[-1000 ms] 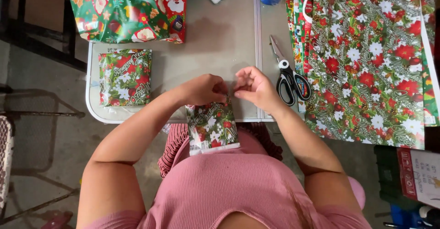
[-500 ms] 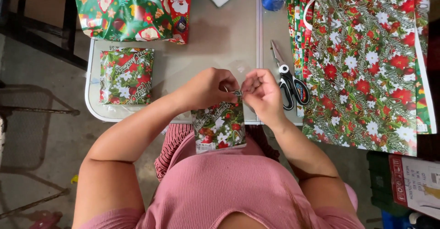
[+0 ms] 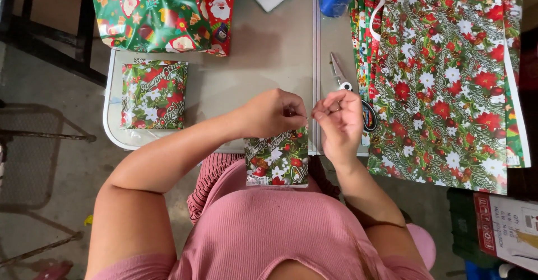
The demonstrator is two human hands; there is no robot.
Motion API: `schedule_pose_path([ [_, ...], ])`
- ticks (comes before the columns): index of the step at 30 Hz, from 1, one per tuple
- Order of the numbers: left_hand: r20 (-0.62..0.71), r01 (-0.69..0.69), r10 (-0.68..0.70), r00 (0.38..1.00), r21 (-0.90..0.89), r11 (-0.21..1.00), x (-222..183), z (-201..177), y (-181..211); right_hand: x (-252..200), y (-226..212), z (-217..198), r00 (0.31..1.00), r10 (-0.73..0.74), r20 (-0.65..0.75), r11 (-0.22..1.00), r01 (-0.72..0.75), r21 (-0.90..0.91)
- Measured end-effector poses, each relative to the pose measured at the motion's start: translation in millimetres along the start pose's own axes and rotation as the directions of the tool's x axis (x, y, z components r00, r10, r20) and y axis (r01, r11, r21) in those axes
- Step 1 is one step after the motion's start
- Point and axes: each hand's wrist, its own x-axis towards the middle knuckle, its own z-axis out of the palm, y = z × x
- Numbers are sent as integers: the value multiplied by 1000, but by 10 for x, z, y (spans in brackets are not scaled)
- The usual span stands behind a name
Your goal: Wrapping small books or boxes in decorative Christmas wrapping paper using tape and scissors.
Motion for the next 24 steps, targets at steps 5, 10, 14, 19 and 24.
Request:
schedule_pose_path([
  [5,-60,-70,74,995,61,996,-31,6,46,-119,71,-69,999,34,17,999,-34,38],
  [10,-112,-94,145,983,370,924,279,-126,-392,-99,196,-187,993,98,63,987,-105,121],
  [14,40,49,-66,997,327,944,577,-224,-956,12,256,-293,958,245,148,969,-246,-10],
  [19,-105,65,-55,993,87,994,434,-373,-753,263,140,-250,887,354,295,916,-267,-298],
  [24,31,9,-8,999,-2,1000,42,-460,-301,472,-4,-3,811,454,369,809,-201,-552],
])
